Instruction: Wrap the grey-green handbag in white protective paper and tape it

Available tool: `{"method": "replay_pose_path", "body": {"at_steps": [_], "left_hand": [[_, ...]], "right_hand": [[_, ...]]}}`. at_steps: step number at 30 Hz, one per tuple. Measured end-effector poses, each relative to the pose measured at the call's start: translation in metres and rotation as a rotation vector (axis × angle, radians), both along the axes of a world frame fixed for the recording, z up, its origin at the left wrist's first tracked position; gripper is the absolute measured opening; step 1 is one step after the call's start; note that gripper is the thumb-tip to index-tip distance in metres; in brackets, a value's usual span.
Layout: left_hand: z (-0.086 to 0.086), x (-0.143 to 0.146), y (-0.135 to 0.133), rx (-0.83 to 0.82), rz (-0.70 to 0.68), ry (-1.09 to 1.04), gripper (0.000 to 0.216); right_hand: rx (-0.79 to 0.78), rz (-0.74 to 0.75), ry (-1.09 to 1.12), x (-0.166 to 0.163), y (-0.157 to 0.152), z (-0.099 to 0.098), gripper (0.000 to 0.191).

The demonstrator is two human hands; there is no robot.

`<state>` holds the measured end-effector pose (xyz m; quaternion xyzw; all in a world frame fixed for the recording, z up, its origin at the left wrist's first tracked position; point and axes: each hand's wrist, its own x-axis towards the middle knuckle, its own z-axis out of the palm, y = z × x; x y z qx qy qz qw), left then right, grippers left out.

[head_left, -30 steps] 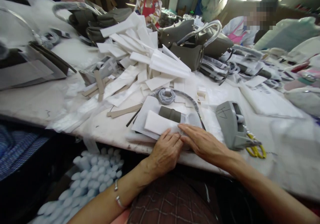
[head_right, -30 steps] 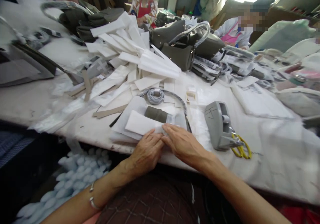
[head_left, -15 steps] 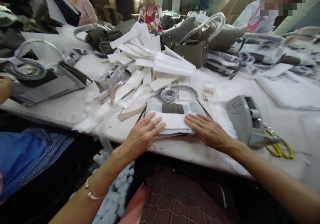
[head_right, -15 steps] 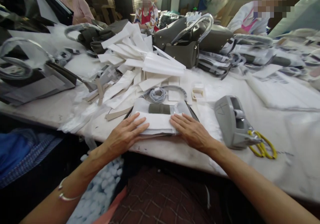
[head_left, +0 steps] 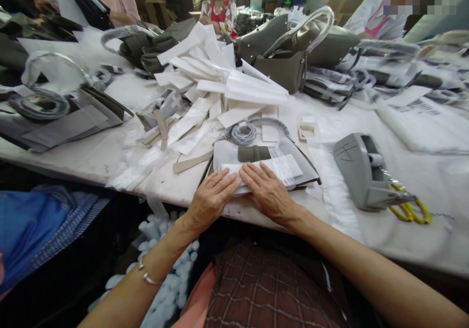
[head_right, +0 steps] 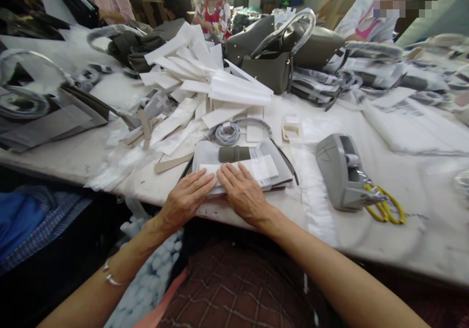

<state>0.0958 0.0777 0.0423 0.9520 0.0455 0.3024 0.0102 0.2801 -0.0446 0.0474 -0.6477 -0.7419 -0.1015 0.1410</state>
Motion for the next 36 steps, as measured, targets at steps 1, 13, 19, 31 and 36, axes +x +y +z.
{"method": "replay_pose_path", "body": {"at_steps": [1, 13, 19, 31, 36], "left_hand": [[0.001, -0.001, 0.001, 0.023, -0.016, -0.007, 0.036], [-0.009, -0.009, 0.021, 0.178, -0.037, 0.05, 0.043], [-0.02, 0.0, 0.025, 0.168, 0.004, -0.05, 0.045], [0.006, 0.006, 0.019, 0.455, 0.022, 0.147, 0.038], [0.019, 0.012, 0.026, 0.407, -0.005, 0.068, 0.041]], "right_hand": [[0.007, -0.004, -0.003, 0.001, 0.0, -0.003, 0.045], [0.051, -0.113, -0.032, -0.01, 0.006, -0.008, 0.041], [0.047, -0.153, -0.08, -0.014, 0.014, -0.003, 0.037], [-0.044, -0.165, -0.029, -0.018, 0.012, 0.006, 0.05], [0.006, -0.209, -0.039, -0.02, 0.014, 0.019, 0.062]]}}
